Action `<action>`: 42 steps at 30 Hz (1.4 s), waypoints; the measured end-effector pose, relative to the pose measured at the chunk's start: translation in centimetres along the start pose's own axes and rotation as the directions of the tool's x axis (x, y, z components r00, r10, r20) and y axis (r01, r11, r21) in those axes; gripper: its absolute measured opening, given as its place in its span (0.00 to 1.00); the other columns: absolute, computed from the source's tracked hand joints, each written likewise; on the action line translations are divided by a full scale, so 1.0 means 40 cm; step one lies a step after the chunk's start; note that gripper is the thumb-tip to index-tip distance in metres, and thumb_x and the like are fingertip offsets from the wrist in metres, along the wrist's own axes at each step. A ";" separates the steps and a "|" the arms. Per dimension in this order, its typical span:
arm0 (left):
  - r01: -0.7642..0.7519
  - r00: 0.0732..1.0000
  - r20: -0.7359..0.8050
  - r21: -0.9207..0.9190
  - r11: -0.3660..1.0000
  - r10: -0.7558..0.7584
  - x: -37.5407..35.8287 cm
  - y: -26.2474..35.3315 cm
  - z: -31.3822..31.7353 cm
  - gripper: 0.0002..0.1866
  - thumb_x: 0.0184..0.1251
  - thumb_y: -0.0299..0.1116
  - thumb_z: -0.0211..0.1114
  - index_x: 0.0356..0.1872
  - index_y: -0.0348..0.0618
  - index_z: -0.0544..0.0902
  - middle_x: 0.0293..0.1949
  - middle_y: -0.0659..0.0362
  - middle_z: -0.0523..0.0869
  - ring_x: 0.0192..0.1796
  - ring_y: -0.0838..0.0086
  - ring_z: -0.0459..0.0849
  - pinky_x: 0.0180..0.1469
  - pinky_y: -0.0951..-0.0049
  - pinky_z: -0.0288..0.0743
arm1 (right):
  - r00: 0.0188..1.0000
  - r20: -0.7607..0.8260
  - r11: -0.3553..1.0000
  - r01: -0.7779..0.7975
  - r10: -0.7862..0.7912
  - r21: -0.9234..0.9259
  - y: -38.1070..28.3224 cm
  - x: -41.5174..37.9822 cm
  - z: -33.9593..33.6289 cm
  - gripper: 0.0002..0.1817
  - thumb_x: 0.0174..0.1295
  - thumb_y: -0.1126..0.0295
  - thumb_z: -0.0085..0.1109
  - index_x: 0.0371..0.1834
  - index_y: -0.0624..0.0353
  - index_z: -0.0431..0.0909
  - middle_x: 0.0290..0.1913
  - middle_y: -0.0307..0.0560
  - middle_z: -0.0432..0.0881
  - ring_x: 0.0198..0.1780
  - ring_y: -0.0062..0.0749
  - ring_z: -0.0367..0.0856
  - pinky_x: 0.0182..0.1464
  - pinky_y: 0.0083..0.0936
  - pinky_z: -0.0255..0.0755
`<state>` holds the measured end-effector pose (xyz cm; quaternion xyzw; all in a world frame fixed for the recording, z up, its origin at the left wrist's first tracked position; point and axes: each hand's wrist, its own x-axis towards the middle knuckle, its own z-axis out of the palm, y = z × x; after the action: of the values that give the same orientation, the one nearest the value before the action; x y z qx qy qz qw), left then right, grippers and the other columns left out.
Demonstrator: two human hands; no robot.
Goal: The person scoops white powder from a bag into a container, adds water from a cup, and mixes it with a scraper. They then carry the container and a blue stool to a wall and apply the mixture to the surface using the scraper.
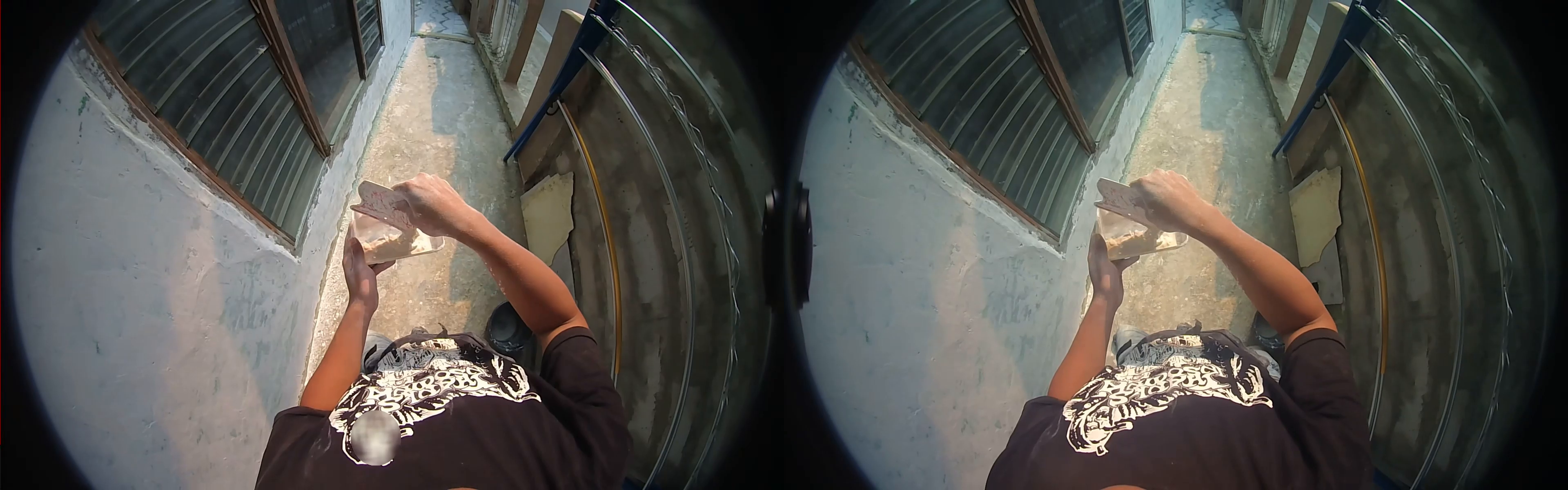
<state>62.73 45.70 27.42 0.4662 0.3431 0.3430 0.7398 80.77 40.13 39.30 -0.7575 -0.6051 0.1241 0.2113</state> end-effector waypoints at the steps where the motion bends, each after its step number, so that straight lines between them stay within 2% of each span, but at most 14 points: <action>1: 0.000 0.999 0.050 0.030 1.000 -0.001 0.002 0.004 0.003 0.34 0.83 0.58 0.41 0.74 0.39 0.62 0.65 0.48 0.75 0.61 0.59 0.83 0.57 0.57 0.84 | 1.000 -0.006 1.000 0.001 -0.001 -0.001 -0.001 0.001 0.008 0.10 0.62 0.72 0.63 0.42 0.67 0.85 0.34 0.66 0.85 0.38 0.61 0.84 0.43 0.48 0.76; 4: -0.039 0.992 0.122 -0.021 0.999 0.041 0.005 0.010 0.000 0.33 0.83 0.58 0.41 0.72 0.40 0.64 0.64 0.49 0.76 0.61 0.59 0.83 0.58 0.58 0.84 | 0.996 -0.048 0.984 0.082 -0.075 0.161 -0.009 -0.003 0.028 0.10 0.59 0.73 0.63 0.42 0.66 0.86 0.33 0.66 0.85 0.38 0.60 0.84 0.42 0.47 0.76; 8: -0.070 0.991 0.117 0.007 0.998 0.069 0.004 0.013 -0.013 0.38 0.79 0.63 0.47 0.76 0.42 0.63 0.60 0.49 0.80 0.55 0.59 0.87 0.50 0.62 0.89 | 0.999 0.048 0.999 -0.013 0.012 0.032 -0.017 -0.009 -0.007 0.11 0.56 0.75 0.63 0.42 0.64 0.86 0.33 0.66 0.85 0.38 0.59 0.85 0.41 0.47 0.77; 12: -0.069 0.996 0.050 -0.002 0.998 0.069 0.002 0.007 -0.005 0.35 0.82 0.59 0.44 0.76 0.42 0.61 0.60 0.49 0.80 0.55 0.60 0.87 0.49 0.63 0.89 | 0.994 -0.105 0.999 -0.011 0.007 -0.033 -0.019 -0.002 0.017 0.08 0.57 0.74 0.64 0.39 0.64 0.85 0.32 0.66 0.84 0.37 0.60 0.85 0.41 0.47 0.77; 14: -0.013 0.999 0.048 -0.007 1.000 0.014 0.011 0.003 -0.013 0.34 0.83 0.57 0.43 0.77 0.43 0.60 0.62 0.49 0.79 0.55 0.60 0.87 0.50 0.61 0.89 | 0.983 -0.162 0.972 0.122 -0.090 0.202 -0.025 -0.005 0.037 0.08 0.59 0.73 0.64 0.39 0.64 0.85 0.32 0.66 0.84 0.37 0.61 0.85 0.41 0.47 0.77; 16: -0.061 0.995 0.073 -0.036 0.998 0.063 0.012 0.003 -0.014 0.35 0.82 0.58 0.45 0.76 0.43 0.61 0.60 0.48 0.80 0.55 0.60 0.87 0.51 0.61 0.88 | 0.991 -0.083 0.967 0.124 -0.108 0.221 -0.015 -0.007 0.022 0.08 0.60 0.71 0.65 0.40 0.64 0.85 0.32 0.66 0.84 0.37 0.61 0.85 0.41 0.47 0.77; 20: -0.001 1.000 -0.003 -0.050 0.999 0.000 0.009 0.001 -0.012 0.38 0.79 0.62 0.48 0.76 0.43 0.60 0.60 0.48 0.80 0.55 0.60 0.87 0.51 0.61 0.88 | 0.999 -0.025 0.999 0.028 -0.028 -0.029 0.004 -0.004 -0.003 0.08 0.59 0.72 0.64 0.39 0.63 0.86 0.31 0.65 0.84 0.36 0.60 0.85 0.40 0.47 0.77; 23: 0.023 0.996 0.083 -0.057 0.998 -0.018 0.007 -0.006 -0.008 0.37 0.80 0.61 0.47 0.77 0.44 0.59 0.62 0.48 0.78 0.57 0.59 0.86 0.53 0.60 0.87 | 0.990 -0.142 0.989 -0.004 -0.017 -0.149 0.000 0.014 0.019 0.08 0.58 0.73 0.63 0.40 0.63 0.86 0.30 0.64 0.84 0.35 0.59 0.85 0.39 0.48 0.77; 25: -0.033 0.988 0.149 -0.095 0.995 0.047 0.004 -0.006 0.004 0.34 0.82 0.57 0.45 0.78 0.45 0.59 0.64 0.48 0.77 0.59 0.59 0.84 0.54 0.59 0.86 | 0.987 -0.151 0.997 0.046 -0.056 -0.068 -0.015 0.026 0.050 0.08 0.59 0.72 0.62 0.40 0.62 0.86 0.31 0.64 0.84 0.34 0.59 0.85 0.39 0.49 0.77; 29: 0.003 0.993 0.117 -0.065 0.998 0.005 0.004 0.003 -0.002 0.31 0.84 0.52 0.44 0.78 0.46 0.59 0.65 0.49 0.76 0.61 0.58 0.83 0.55 0.59 0.85 | 0.981 -0.131 0.987 0.151 -0.142 0.058 0.004 0.028 0.069 0.08 0.61 0.73 0.61 0.40 0.63 0.86 0.32 0.65 0.84 0.35 0.59 0.84 0.41 0.47 0.77; 32: 0.040 0.997 0.065 -0.035 0.999 -0.038 -0.008 0.008 -0.006 0.28 0.85 0.51 0.40 0.75 0.48 0.62 0.64 0.52 0.77 0.62 0.62 0.82 0.56 0.60 0.82 | 0.992 -0.088 0.979 0.101 -0.087 0.176 0.020 0.015 -0.005 0.08 0.61 0.74 0.60 0.38 0.63 0.87 0.32 0.66 0.84 0.35 0.59 0.84 0.41 0.46 0.77; 36: 0.004 0.994 0.108 -0.054 0.999 0.002 0.003 -0.005 -0.001 0.32 0.85 0.52 0.42 0.80 0.47 0.55 0.66 0.49 0.75 0.62 0.58 0.83 0.56 0.60 0.85 | 0.982 -0.182 0.996 0.063 -0.050 0.062 0.021 0.021 0.036 0.07 0.60 0.73 0.61 0.37 0.62 0.87 0.30 0.63 0.84 0.34 0.58 0.84 0.39 0.45 0.77; 37: -0.007 0.992 0.123 -0.036 0.999 0.011 0.007 -0.002 0.005 0.32 0.85 0.52 0.41 0.80 0.48 0.54 0.66 0.49 0.75 0.62 0.58 0.82 0.56 0.60 0.86 | 0.965 -0.237 0.991 0.130 -0.116 0.041 0.004 0.011 0.053 0.06 0.61 0.72 0.63 0.36 0.62 0.87 0.28 0.62 0.83 0.32 0.58 0.84 0.37 0.46 0.76; 42: -0.023 0.999 0.033 -0.034 0.999 0.024 0.012 -0.002 0.005 0.31 0.85 0.52 0.39 0.79 0.47 0.55 0.66 0.49 0.74 0.63 0.59 0.82 0.56 0.60 0.86 | 0.976 -0.204 0.957 0.128 -0.075 0.262 -0.009 -0.024 0.063 0.05 0.57 0.75 0.63 0.34 0.61 0.87 0.28 0.61 0.85 0.32 0.57 0.85 0.35 0.45 0.77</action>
<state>63.18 45.98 27.33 0.4632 0.3192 0.3494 0.7493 79.11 39.70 37.21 -0.6972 -0.5974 0.1219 0.3770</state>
